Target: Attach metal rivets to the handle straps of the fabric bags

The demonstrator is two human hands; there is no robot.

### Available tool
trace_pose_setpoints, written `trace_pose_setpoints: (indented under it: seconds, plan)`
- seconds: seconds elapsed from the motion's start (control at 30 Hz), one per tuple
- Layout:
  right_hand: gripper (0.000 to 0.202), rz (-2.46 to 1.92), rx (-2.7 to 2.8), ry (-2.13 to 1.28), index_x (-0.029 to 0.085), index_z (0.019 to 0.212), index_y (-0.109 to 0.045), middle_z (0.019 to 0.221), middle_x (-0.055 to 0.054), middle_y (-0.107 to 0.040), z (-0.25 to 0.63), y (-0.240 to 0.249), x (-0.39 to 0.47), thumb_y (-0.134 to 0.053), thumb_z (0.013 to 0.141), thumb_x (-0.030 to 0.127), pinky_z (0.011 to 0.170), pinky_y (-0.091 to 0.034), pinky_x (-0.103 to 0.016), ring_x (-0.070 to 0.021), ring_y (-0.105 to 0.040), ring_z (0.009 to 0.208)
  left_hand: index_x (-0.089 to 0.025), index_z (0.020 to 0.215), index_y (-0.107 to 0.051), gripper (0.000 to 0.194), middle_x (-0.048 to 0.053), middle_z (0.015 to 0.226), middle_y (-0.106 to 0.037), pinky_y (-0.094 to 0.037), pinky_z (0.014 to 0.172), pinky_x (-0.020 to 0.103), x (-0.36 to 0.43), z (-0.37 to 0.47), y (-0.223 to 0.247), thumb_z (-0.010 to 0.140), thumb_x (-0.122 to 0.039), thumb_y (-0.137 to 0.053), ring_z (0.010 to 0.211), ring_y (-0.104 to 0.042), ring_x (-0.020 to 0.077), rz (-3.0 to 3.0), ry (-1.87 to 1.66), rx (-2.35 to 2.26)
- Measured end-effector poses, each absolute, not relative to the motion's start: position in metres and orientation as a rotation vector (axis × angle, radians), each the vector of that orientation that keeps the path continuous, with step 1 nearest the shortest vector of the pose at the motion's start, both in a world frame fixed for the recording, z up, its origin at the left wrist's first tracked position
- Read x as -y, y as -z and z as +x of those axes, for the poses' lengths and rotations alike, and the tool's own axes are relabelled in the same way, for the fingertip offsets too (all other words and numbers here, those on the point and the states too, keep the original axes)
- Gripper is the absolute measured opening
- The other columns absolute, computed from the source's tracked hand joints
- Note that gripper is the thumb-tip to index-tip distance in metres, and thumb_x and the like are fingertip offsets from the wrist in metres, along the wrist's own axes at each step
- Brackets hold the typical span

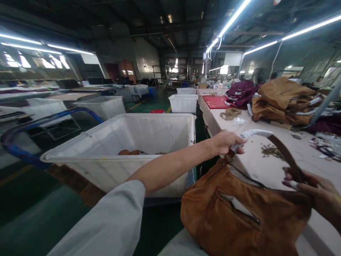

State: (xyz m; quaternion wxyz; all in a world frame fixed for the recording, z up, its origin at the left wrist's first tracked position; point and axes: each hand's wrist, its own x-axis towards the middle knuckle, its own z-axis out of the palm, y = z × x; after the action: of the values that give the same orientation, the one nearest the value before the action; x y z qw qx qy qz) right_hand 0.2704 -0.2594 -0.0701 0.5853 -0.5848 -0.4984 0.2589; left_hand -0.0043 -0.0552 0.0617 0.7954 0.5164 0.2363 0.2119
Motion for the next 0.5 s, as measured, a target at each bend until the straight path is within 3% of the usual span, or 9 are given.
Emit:
trace_pose_setpoints:
  seconds: [0.13,0.27,0.37,0.5]
  plan:
    - [0.059,-1.213,0.914,-0.982,0.029,0.127,-0.075,0.129,-0.021,-0.07,0.251,0.057,0.267,-0.085,0.069,0.034,0.102,-0.054,-0.05,-0.0481,-0.061,0.126,-0.014,0.079,-0.057,0.024,-0.007,0.057,-0.042,-0.039,0.045,0.018,0.032,-0.016,-0.046,0.079,-0.023,-0.079,0.04,-0.032,0.0039,0.987,-0.586,-0.421]
    - [0.063,-1.308,1.024,-0.948,0.031,0.129,-0.075,0.135,-0.022,-0.067,0.238,0.058,0.268,-0.086,0.067,0.037,0.106,-0.051,-0.052,-0.0487,-0.057,0.131,-0.017,0.078,-0.057,0.037,-0.008,0.051,-0.033,-0.049,0.055,0.027,0.009,-0.035,-0.027,0.094,-0.052,-0.056,0.038,-0.021,0.007,0.881,-0.553,-0.29]
    - [0.06,-1.398,1.184,-0.86,0.034,0.126,-0.076,0.131,-0.02,-0.07,0.238,0.066,0.263,-0.084,0.068,0.044,0.103,-0.053,-0.051,-0.0476,-0.059,0.129,-0.016,0.081,-0.06,0.032,-0.003,0.056,-0.04,-0.054,0.068,0.033,-0.003,-0.046,-0.016,0.092,-0.045,-0.053,0.044,-0.035,0.0104,0.878,-0.545,-0.268]
    - [0.051,-1.491,1.254,-0.714,0.039,0.119,-0.079,0.126,-0.017,-0.073,0.246,0.077,0.258,-0.079,0.069,0.049,0.101,-0.052,-0.052,-0.0462,-0.06,0.127,-0.012,0.082,-0.063,0.02,0.005,0.069,-0.055,-0.054,0.085,0.04,-0.011,-0.054,-0.008,0.078,-0.03,-0.067,0.062,-0.055,0.0156,0.948,-0.543,-0.304]
